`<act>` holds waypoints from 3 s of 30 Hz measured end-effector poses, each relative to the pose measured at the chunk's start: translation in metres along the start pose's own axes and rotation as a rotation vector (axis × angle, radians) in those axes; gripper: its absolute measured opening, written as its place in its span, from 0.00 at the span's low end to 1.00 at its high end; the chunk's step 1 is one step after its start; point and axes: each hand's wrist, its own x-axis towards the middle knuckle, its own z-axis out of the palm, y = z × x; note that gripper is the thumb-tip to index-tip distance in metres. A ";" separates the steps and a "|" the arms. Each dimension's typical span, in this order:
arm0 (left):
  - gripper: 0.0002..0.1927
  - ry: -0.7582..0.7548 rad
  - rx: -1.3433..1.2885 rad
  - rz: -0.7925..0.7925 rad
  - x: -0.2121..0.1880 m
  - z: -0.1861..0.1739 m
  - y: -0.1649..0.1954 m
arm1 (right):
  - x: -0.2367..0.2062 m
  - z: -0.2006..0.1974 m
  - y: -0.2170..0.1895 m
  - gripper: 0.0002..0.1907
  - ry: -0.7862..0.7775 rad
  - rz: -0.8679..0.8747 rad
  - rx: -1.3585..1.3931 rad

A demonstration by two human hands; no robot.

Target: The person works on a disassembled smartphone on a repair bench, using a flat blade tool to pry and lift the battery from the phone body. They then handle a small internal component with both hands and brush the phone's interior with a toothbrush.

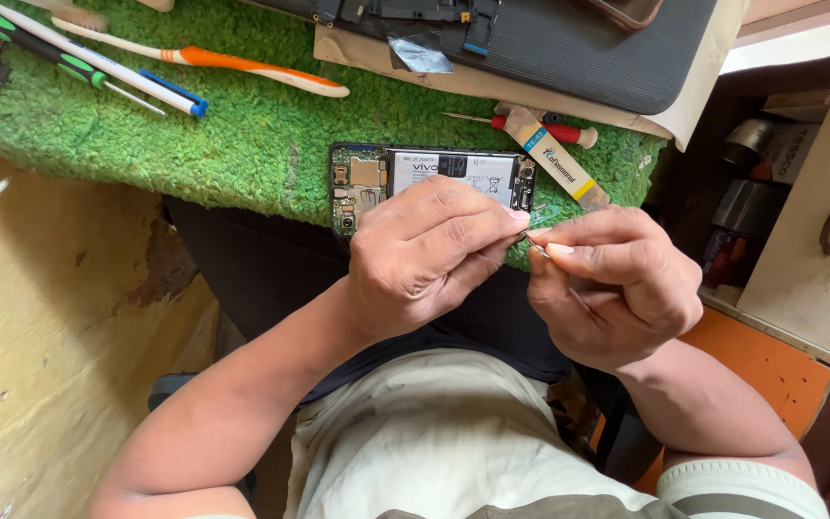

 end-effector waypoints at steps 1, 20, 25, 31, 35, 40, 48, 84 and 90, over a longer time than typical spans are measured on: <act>0.15 0.000 0.001 -0.002 0.000 0.001 0.000 | -0.001 0.000 0.000 0.13 0.005 0.034 0.026; 0.14 0.010 0.048 -0.017 -0.002 0.001 0.002 | 0.002 0.000 0.005 0.11 -0.009 0.032 0.094; 0.14 0.005 0.004 -0.040 -0.002 0.001 0.003 | 0.008 -0.001 0.005 0.10 -0.004 0.015 0.112; 0.14 0.007 -0.036 -0.085 0.000 0.001 0.004 | 0.011 -0.009 0.004 0.11 -0.025 -0.024 0.145; 0.15 -0.028 -0.102 -0.089 0.001 -0.001 0.002 | 0.012 -0.014 0.006 0.12 -0.048 -0.056 0.085; 0.15 -0.038 -0.122 -0.088 0.002 -0.001 0.001 | 0.013 -0.017 0.009 0.11 -0.061 -0.078 0.070; 0.15 -0.037 -0.116 -0.077 0.002 -0.001 0.002 | 0.015 -0.020 0.011 0.13 -0.058 -0.104 0.031; 0.14 -0.061 -0.114 -0.013 0.002 -0.003 0.001 | 0.023 -0.017 0.004 0.14 -0.092 -0.225 -0.046; 0.13 -0.059 -0.130 -0.011 0.002 -0.002 0.001 | 0.024 -0.021 0.002 0.14 -0.079 -0.236 -0.104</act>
